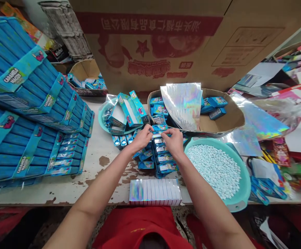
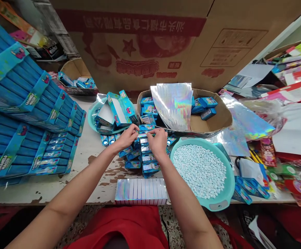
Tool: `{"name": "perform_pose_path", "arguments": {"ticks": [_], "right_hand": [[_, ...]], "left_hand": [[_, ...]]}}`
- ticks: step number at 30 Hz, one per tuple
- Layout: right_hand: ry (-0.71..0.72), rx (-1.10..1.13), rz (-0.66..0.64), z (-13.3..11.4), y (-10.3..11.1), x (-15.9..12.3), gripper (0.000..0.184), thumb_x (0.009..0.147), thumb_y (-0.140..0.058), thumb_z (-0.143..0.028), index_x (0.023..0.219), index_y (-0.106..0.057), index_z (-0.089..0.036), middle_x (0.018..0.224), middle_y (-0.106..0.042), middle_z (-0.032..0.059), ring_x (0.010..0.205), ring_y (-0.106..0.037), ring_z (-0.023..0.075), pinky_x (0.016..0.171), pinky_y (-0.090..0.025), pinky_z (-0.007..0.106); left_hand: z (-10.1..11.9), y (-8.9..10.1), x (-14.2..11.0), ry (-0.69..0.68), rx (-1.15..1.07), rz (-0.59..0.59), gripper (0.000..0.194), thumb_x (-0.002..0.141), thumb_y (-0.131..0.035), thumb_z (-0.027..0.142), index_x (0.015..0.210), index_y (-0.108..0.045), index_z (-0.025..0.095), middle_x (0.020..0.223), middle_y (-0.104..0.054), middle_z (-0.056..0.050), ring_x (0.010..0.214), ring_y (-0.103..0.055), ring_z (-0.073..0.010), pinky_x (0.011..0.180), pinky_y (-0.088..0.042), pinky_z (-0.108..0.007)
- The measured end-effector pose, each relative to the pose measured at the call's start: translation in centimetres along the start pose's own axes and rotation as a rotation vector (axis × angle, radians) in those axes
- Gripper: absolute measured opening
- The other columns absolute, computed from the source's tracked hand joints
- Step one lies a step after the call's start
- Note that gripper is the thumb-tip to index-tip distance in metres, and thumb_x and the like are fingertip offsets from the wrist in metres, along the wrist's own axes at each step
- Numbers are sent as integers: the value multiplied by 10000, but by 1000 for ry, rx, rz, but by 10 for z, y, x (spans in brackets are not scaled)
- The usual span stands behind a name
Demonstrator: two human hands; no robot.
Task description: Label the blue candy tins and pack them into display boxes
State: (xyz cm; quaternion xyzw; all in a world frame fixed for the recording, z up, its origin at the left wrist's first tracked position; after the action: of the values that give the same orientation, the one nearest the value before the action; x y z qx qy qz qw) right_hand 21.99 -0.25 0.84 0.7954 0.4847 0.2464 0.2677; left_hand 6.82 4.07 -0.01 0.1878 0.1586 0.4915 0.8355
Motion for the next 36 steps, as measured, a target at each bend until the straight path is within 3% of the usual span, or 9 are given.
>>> {"name": "perform_pose_path", "arguments": {"ticks": [8,14,20,24,27,30,31,33,36], "right_hand": [[-108,107,-22,24,-14,11,110,627,-611,-277,689,-635,-189,853,-608,54,885,-559,231,825,-431,367],[-146,152,-7,28,-6,12,475,653,-643,-378,1066,-548,-163,1076,-593,117,848,-592,212,747,-470,355],[-193,79,-71,27,-12,17,352,600,-701,-381,870,-598,-180,802,-674,52,750,-626,233,734,-467,379],[-189,111,-59,25,0,19,208,674,-629,-312,816,-618,-160,797,-685,76,748,-636,231,759,-475,393],[-60,221,62,14,27,-15,237,779,-537,-270,974,-605,-154,947,-678,93,837,-636,199,788,-489,360],[215,233,248,1,50,-85,165,816,-561,-217,977,-600,-208,920,-660,48,845,-620,178,794,-493,342],[333,233,210,-2,49,-112,144,808,-575,-175,940,-602,-226,853,-657,25,800,-621,168,759,-501,322],[460,254,-80,1,31,-158,157,822,-552,-134,919,-606,-244,796,-666,13,738,-626,160,685,-510,294],[368,217,-326,23,-4,-199,115,861,-511,-191,872,-617,-235,768,-675,30,718,-639,179,633,-517,299]], "left_hand": [[-25,-32,-1,92,-21,283,133,848,-389,193,954,-467,207,734,-527,16,695,-522,-151,667,-397,-271],[-37,-35,-24,172,125,348,300,861,-386,212,1106,-556,177,1121,-584,-109,1052,-542,-240,907,-420,-387],[-28,-64,-46,15,227,172,674,766,-379,63,1424,-306,192,1489,-307,-94,1336,-294,-265,1069,-282,-443],[-27,-52,-66,74,428,154,462,814,-407,108,1255,-523,184,1375,-461,-114,1203,-421,-289,972,-361,-440],[-43,-40,-105,90,447,137,323,917,-323,244,979,-636,193,1023,-637,-84,966,-541,-217,871,-414,-353],[-76,-46,-152,203,479,-89,299,905,-370,339,874,-634,201,899,-643,-69,909,-559,-220,833,-407,-343],[-89,-49,-165,264,470,-163,262,875,-429,367,900,-631,202,924,-645,-73,936,-557,-236,839,-398,-353],[-111,-56,-184,390,346,-279,254,790,-542,394,927,-622,196,941,-643,-80,956,-551,-265,832,-385,-364],[-130,-58,-195,486,61,-394,208,721,-589,378,772,-604,177,786,-623,-46,812,-564,-226,734,-392,-315]]}}
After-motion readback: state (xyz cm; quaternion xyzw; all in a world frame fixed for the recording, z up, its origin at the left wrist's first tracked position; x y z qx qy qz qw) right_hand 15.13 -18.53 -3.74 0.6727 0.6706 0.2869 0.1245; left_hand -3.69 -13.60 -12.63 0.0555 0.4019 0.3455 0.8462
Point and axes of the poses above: each hand's wrist, its own x-axis towards the middle knuckle, its own y-axis out of the back of the hand, z = x × y, the point moved 3 cm from there along x, towards the middle knuckle
